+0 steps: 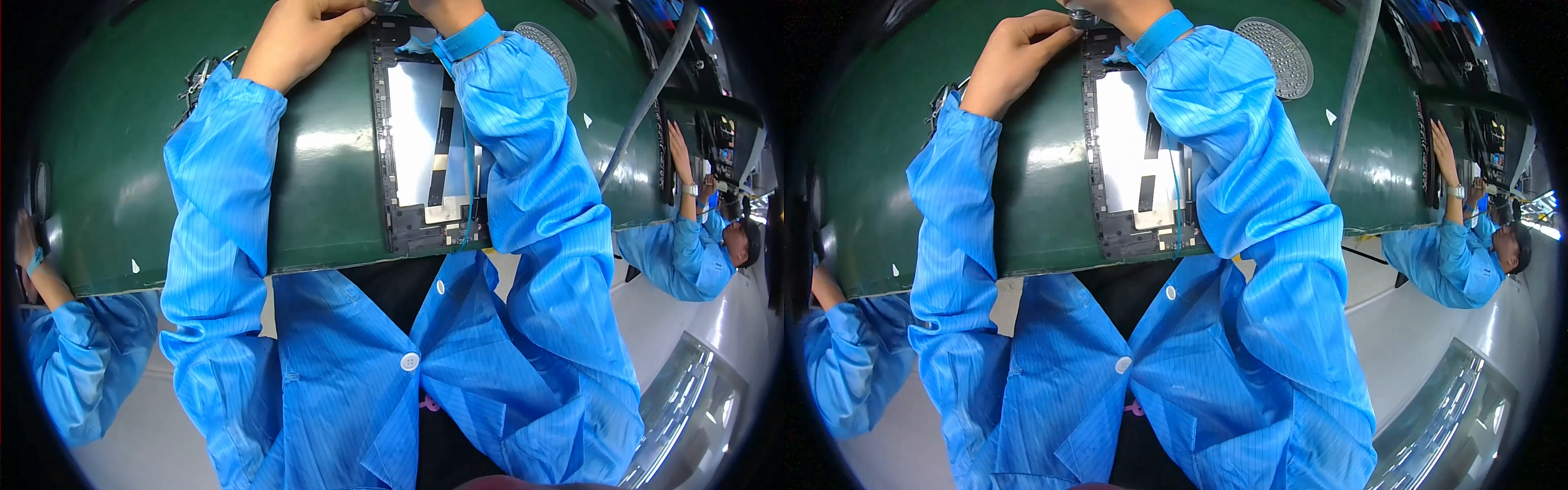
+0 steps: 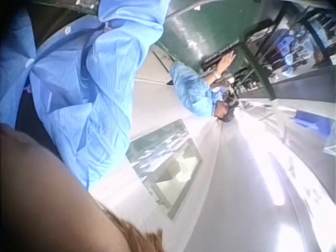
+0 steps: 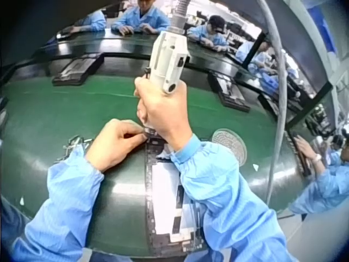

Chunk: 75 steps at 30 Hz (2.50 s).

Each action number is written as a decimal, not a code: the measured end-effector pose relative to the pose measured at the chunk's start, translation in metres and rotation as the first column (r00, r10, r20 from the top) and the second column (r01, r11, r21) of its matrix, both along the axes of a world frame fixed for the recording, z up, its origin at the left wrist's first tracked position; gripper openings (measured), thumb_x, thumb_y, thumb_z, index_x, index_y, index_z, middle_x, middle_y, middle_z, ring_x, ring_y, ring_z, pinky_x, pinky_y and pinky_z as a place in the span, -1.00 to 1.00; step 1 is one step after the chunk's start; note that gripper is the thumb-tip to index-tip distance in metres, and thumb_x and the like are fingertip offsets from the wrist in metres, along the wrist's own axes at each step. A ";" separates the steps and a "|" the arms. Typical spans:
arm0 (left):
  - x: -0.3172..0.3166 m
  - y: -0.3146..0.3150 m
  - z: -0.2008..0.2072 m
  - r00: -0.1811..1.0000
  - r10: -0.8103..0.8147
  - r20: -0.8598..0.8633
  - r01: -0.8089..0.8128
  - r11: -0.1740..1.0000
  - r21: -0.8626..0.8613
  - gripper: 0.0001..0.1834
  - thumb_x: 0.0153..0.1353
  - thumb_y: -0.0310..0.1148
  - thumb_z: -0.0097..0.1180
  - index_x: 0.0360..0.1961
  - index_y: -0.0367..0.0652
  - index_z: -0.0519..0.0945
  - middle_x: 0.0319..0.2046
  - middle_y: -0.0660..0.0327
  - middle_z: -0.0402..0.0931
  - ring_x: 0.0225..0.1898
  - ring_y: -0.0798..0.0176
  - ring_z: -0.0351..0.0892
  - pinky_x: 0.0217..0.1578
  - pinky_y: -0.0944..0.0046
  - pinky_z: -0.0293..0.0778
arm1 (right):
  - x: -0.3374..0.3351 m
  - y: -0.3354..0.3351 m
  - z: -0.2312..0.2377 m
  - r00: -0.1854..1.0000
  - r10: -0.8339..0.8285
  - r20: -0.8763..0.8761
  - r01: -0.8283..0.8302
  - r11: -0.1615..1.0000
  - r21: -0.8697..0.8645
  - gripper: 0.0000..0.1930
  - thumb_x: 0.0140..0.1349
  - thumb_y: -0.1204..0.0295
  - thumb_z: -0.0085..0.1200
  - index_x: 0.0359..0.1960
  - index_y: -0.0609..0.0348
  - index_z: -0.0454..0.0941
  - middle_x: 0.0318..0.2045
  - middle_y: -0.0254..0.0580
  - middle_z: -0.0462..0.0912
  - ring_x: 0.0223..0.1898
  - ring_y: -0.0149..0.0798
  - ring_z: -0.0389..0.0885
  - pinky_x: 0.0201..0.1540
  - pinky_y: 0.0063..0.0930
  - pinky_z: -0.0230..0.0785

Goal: The person assembles a tablet by attaching a screen module to a tablet chassis with screws, using an electric screwdriver.

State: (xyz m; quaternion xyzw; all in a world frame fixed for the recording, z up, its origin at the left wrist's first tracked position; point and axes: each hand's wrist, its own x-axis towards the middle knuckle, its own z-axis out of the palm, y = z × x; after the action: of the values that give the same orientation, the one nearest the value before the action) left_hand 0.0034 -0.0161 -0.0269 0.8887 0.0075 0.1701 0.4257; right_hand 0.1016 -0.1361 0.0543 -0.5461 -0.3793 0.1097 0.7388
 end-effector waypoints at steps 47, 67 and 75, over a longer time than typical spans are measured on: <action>0.082 0.047 0.013 0.990 0.109 -0.087 -0.027 0.762 0.646 -0.29 0.35 0.08 0.14 0.34 -0.20 0.41 0.40 -0.12 0.27 0.38 -0.37 0.24 0.36 -0.12 0.27 | 0.051 -0.240 0.047 0.887 -0.446 -0.121 0.461 0.870 0.172 -0.74 0.15 0.67 0.00 -0.12 0.43 0.61 -0.28 -0.01 0.75 -0.68 -0.44 0.49 -0.64 -0.53 0.35; 0.403 -0.033 0.017 0.717 0.060 -0.694 -0.253 0.951 -0.178 0.23 -0.14 0.25 0.53 0.40 -0.37 0.31 0.40 -0.06 0.29 0.37 -0.15 0.32 0.30 -0.11 0.30 | 0.046 -0.206 0.017 0.919 -0.389 -0.062 0.392 0.920 0.026 -0.78 0.14 0.61 0.19 -0.15 0.32 0.67 -0.34 -0.20 0.76 -0.28 -0.40 0.71 -0.17 -0.44 0.57; 0.291 -0.099 0.055 0.864 0.454 0.217 -0.432 0.891 -0.142 -0.53 0.28 -0.17 0.17 -0.17 -0.52 0.61 -0.19 -0.22 0.67 -0.12 -0.11 0.66 -0.09 0.02 0.52 | 0.073 -0.246 0.005 0.865 -0.502 -0.021 0.502 0.865 0.011 -0.74 0.24 0.63 0.07 -0.05 0.49 0.60 -0.26 -0.05 0.74 -0.64 -0.48 0.49 -0.56 -0.59 0.34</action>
State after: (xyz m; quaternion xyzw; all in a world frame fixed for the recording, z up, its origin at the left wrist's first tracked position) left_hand 0.2940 -0.1151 0.0277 0.8155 0.1666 0.3708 0.4119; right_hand 0.1750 -0.3820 0.0595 -0.6191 -0.2186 -0.0844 0.7496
